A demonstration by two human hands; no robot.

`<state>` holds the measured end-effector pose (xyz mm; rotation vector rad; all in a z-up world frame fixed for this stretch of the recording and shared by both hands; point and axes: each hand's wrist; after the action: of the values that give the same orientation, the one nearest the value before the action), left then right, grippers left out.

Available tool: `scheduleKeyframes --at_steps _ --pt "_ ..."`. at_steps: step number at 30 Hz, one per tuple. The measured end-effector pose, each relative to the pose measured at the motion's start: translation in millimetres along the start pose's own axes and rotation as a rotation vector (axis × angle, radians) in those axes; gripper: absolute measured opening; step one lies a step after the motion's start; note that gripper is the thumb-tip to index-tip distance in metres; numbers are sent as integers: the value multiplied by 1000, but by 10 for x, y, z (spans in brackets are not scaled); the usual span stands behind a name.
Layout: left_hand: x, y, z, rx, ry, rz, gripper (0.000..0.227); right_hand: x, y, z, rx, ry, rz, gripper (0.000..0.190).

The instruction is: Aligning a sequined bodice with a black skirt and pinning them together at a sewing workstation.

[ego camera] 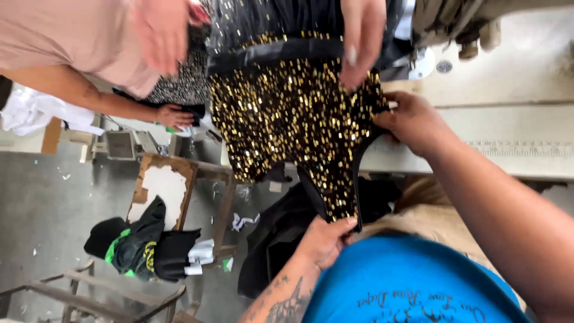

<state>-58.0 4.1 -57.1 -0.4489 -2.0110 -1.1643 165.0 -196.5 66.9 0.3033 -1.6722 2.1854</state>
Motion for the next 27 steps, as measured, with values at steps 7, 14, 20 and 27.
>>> scheduleKeyframes --at_steps 7,14,20,27 --pt "-9 24 103 39 -12 32 15 22 -18 224 43 -55 -53 72" --pt "24 124 144 61 -35 72 20 181 331 670 163 290 408 41" --pt "20 186 119 139 -12 81 19 52 991 728 79 259 686 29" --pt "52 193 -84 152 1 117 9 95 932 698 230 296 779 31"
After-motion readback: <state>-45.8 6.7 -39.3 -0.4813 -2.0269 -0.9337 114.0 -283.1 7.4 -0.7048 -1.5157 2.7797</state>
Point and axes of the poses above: each hand's wrist, its own x-axis away from the middle knuckle, its own z-axis out of the back of the hand, y = z × x, and after that the axes turned 15 degrees about y, right-handed
